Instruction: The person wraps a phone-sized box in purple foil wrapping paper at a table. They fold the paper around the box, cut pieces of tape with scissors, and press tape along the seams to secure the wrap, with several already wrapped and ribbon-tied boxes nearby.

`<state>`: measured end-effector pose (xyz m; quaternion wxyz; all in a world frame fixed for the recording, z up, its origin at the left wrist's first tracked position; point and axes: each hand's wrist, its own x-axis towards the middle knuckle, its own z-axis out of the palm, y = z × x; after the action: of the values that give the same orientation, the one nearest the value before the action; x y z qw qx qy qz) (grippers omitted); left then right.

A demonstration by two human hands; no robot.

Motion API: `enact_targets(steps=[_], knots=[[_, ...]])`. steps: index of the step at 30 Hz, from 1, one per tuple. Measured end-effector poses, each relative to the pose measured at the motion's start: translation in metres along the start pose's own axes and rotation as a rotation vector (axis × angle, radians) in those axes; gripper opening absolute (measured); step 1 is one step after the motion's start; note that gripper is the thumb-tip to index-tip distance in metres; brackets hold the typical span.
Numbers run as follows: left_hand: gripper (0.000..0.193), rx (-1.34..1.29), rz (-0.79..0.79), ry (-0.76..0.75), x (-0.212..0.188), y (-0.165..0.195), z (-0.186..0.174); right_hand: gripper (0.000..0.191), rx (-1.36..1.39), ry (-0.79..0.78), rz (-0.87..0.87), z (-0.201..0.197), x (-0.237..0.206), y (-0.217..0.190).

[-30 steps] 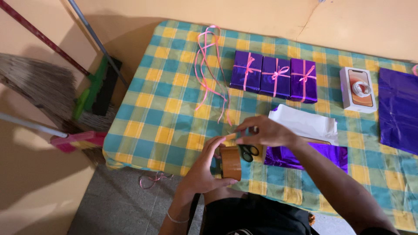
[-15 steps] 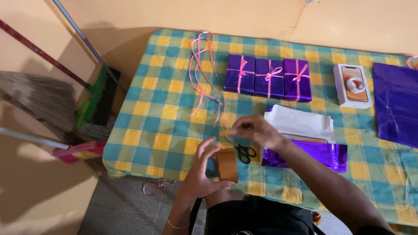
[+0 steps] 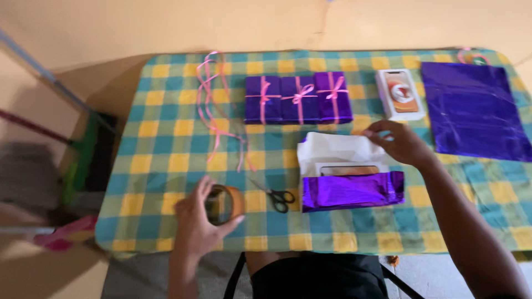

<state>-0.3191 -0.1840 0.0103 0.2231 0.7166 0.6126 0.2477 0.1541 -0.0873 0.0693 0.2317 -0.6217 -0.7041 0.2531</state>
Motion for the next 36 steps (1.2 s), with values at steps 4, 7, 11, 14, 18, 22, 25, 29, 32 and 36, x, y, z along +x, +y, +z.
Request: enact_targets(steps=[4,7,11,14,18,22,25,29,32,36], knots=[[0.128,0.272,-0.121,-0.165,0.018,0.016,-0.013,0.03,-0.153,-0.166,-0.194,-0.004,0.006,-0.003],[0.118,0.335,-0.017,-0.087,0.02,0.031,-0.013,0.039,-0.157,-0.285,-0.08,0.001,0.009,-0.011],[0.074,0.121,0.347,0.234,0.003,0.064,0.014,0.046,-0.222,-0.355,-0.066,0.003,0.022,-0.02],[0.042,-0.404,0.368,0.005,-0.022,0.114,0.079,0.048,-0.159,-0.36,-0.113,0.002,0.03,-0.023],[0.075,0.054,0.731,-0.072,-0.029,0.158,0.138,0.049,-0.076,-0.356,-0.201,0.001,0.029,-0.023],[0.098,0.158,0.715,-0.121,-0.009,0.171,0.158,0.051,-0.062,-0.381,-0.149,-0.004,0.023,-0.022],[0.1,0.183,0.675,-0.183,-0.001,0.173,0.166,0.053,-0.05,-0.38,-0.167,-0.005,0.014,-0.018],[0.098,0.203,0.721,-0.146,0.006,0.17,0.173,0.057,-0.045,-0.402,-0.173,-0.005,0.004,-0.012],[0.097,0.231,0.724,-0.149,0.012,0.17,0.175,0.058,-0.016,-0.411,-0.184,-0.003,-0.005,-0.013],[0.097,0.249,0.712,-0.14,0.013,0.175,0.173,0.057,0.012,-0.417,-0.198,-0.003,-0.019,-0.014]])
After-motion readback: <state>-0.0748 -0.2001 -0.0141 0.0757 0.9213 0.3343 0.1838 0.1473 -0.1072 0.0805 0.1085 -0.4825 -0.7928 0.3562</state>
